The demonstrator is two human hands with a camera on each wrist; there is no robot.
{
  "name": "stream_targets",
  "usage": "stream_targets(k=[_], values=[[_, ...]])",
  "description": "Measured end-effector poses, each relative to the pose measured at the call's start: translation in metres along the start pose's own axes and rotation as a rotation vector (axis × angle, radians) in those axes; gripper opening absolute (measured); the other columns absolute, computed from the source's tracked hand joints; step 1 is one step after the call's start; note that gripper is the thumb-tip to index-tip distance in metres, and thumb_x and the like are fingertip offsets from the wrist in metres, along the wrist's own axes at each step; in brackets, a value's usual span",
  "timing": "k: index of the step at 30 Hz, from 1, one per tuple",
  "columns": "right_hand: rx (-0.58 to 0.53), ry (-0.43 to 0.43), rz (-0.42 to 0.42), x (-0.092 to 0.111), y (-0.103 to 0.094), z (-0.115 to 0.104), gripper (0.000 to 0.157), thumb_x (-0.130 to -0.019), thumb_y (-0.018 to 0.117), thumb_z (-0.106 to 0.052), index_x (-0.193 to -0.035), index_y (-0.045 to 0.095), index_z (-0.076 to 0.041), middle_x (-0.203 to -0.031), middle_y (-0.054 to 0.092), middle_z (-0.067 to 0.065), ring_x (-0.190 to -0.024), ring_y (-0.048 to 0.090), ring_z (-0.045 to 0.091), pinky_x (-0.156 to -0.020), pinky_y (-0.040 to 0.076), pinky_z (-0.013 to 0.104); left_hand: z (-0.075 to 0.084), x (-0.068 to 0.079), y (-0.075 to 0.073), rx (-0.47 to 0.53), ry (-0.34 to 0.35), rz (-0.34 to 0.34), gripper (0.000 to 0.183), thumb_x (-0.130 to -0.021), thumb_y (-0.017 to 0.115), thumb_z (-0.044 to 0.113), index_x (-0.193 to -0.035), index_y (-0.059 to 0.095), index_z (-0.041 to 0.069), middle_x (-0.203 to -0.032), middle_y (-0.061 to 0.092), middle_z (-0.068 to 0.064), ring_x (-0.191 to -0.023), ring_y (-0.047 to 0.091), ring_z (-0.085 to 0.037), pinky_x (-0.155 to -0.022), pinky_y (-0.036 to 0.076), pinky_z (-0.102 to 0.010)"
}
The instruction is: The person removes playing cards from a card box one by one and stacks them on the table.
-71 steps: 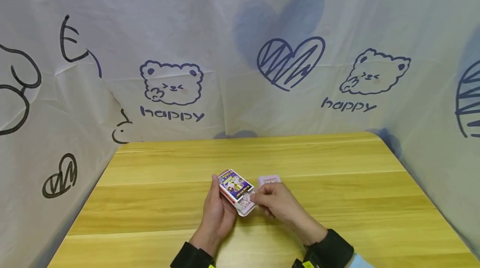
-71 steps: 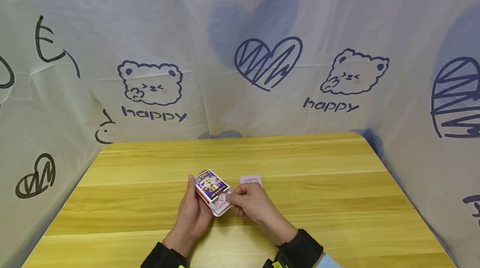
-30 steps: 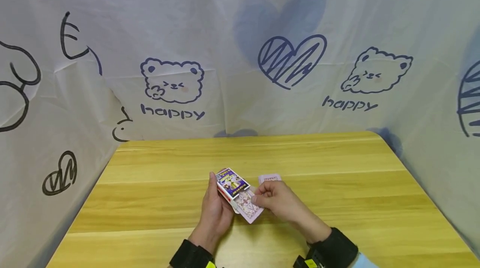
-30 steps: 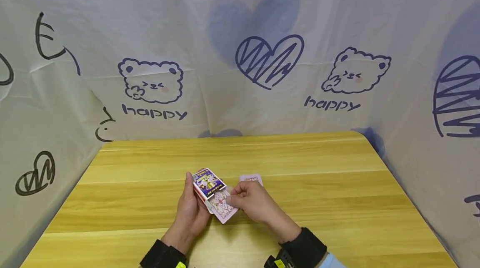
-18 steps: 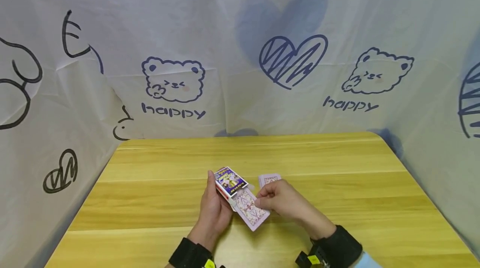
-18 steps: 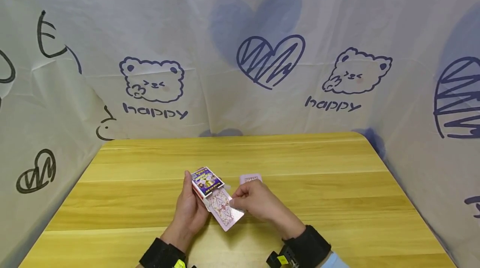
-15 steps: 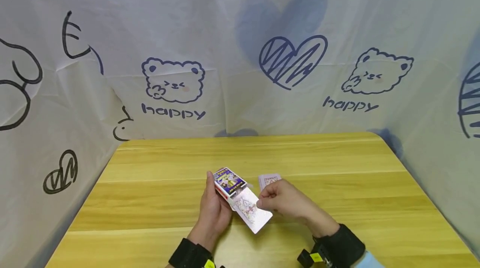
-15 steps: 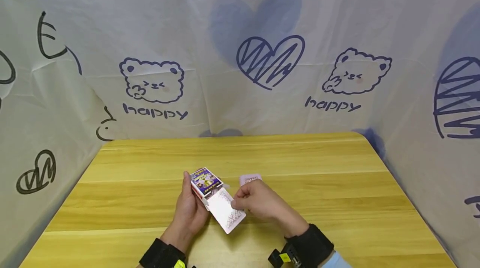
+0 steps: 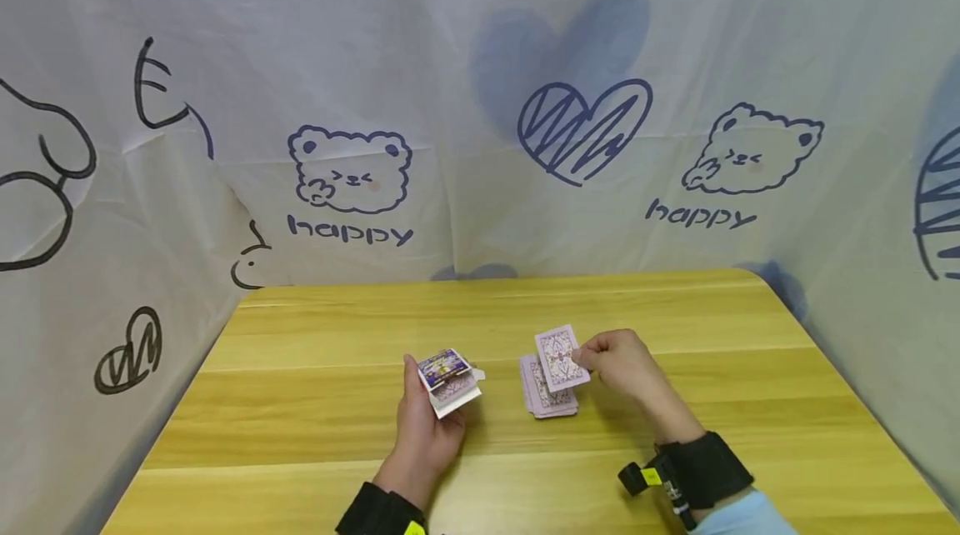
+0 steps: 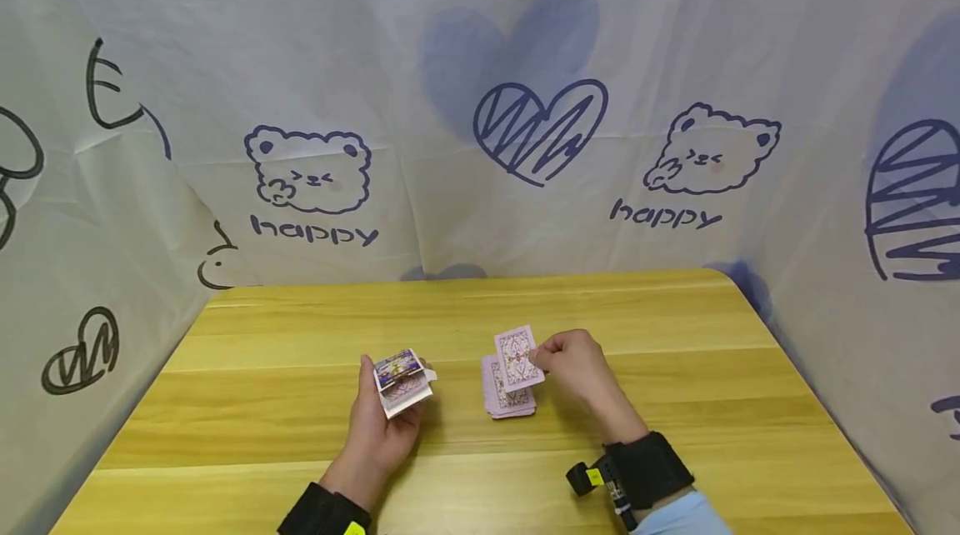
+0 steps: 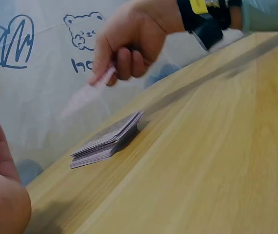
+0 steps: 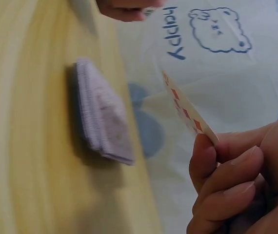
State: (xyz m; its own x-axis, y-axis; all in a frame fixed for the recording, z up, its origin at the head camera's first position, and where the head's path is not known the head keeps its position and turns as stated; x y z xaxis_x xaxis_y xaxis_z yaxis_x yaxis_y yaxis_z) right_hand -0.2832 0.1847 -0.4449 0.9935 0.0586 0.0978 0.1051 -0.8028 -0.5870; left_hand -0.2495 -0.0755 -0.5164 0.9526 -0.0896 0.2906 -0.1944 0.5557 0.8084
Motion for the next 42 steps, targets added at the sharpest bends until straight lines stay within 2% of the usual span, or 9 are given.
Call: stream_targets(k=[3,6,15,20,24,28,33,37,42], values=[[0.010,0.007,-0.033,-0.002,0.011,0.007,0.020,-0.089,0.066,-0.019,-0.075,0.068,-0.005,-0.059,0.049,0.002,-0.051,0.039,0.015,-0.047,0.031,0.026,-0.006,0.000,0.000,0.029,-0.065,-0.025,0.084,-0.093,0.029,0.067,-0.150,0.018,0.005,-0.122,0.061,-0.010,-0.111,0.061,-0.019,-0.081,0.057,-0.025],[0.003,0.042,-0.046,-0.004,0.022,0.013,0.020,-0.088,0.067,-0.019,-0.072,0.067,-0.006,-0.058,0.047,-0.001,-0.050,0.037,0.013,-0.045,0.029,0.024,-0.010,0.000,0.002,0.018,-0.100,-0.051,0.085,-0.093,0.028,0.066,-0.150,0.014,0.005,-0.125,0.058,-0.011,-0.111,0.061,-0.020,-0.083,0.057,-0.027],[0.008,0.077,-0.029,-0.005,0.035,0.019,0.023,-0.086,0.070,-0.020,-0.068,0.066,-0.007,-0.055,0.043,-0.002,-0.048,0.037,0.013,-0.042,0.026,0.024,-0.011,-0.001,0.003,-0.039,-0.091,-0.031,0.086,-0.093,0.030,0.067,-0.150,0.016,0.005,-0.132,0.053,-0.013,-0.118,0.056,-0.022,-0.085,0.057,-0.030],[0.142,0.065,0.001,-0.005,0.035,0.021,0.026,-0.085,0.071,-0.023,-0.065,0.061,-0.008,-0.056,0.049,0.001,-0.049,0.042,0.015,-0.043,0.030,0.024,-0.011,-0.001,0.003,-0.048,-0.089,-0.025,0.086,-0.093,0.030,0.068,-0.150,0.019,0.005,-0.141,0.047,-0.014,-0.122,0.053,-0.023,-0.089,0.056,-0.031],[0.264,0.047,0.016,-0.006,0.036,0.021,0.029,-0.084,0.072,-0.027,-0.064,0.058,-0.010,-0.058,0.053,0.002,-0.050,0.046,0.016,-0.043,0.032,0.024,-0.011,-0.001,0.003,-0.048,-0.090,-0.022,0.085,-0.093,0.030,0.068,-0.150,0.019,0.007,-0.151,0.035,-0.017,-0.127,0.049,-0.023,-0.090,0.055,-0.030],[0.293,0.036,0.028,-0.007,0.037,0.019,0.029,-0.082,0.072,-0.028,-0.066,0.057,-0.010,-0.059,0.053,0.002,-0.051,0.047,0.017,-0.043,0.032,0.025,-0.011,-0.001,0.003,-0.053,-0.091,-0.023,0.083,-0.093,0.030,0.068,-0.150,0.019,0.009,-0.155,0.029,-0.018,-0.128,0.047,-0.024,-0.090,0.055,-0.029],[0.321,0.039,0.043,-0.009,0.037,0.017,0.025,-0.079,0.072,-0.027,-0.077,0.055,-0.009,-0.067,0.056,0.005,-0.056,0.050,0.019,-0.044,0.036,0.028,-0.012,-0.002,0.002,-0.054,-0.091,-0.018,0.084,-0.092,0.033,0.069,-0.150,0.022,0.009,-0.153,0.033,-0.017,-0.124,0.051,-0.023,-0.089,0.055,-0.029],[0.285,0.023,0.076,-0.007,0.037,0.013,0.023,-0.081,0.068,-0.027,-0.074,0.056,-0.009,-0.065,0.056,0.005,-0.055,0.049,0.019,-0.043,0.036,0.027,-0.012,-0.002,0.002,-0.059,-0.085,-0.018,0.084,-0.093,0.033,0.068,-0.150,0.022,0.008,-0.150,0.037,-0.016,-0.127,0.048,-0.023,-0.092,0.054,-0.030],[0.034,-0.061,0.079,0.005,0.041,-0.012,0.021,-0.086,0.067,-0.022,-0.071,0.061,-0.009,-0.063,0.054,0.002,-0.054,0.046,0.016,-0.045,0.035,0.026,-0.012,-0.003,-0.001,-0.069,-0.072,-0.011,0.085,-0.093,0.033,0.068,-0.150,0.019,0.007,-0.152,0.033,-0.016,-0.127,0.048,-0.021,-0.096,0.052,-0.032]])
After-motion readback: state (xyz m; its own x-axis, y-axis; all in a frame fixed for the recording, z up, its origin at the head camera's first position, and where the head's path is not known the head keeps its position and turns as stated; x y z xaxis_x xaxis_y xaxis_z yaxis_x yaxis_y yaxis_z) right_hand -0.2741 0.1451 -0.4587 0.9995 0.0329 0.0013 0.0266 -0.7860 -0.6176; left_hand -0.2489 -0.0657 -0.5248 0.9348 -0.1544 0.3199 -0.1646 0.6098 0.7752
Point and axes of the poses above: each hand's wrist, its own x-axis away from the middle knuckle, its own y-axis out of the palm, z = x × y, the point moved 9 cm from there along -x, towards the middle knuckle
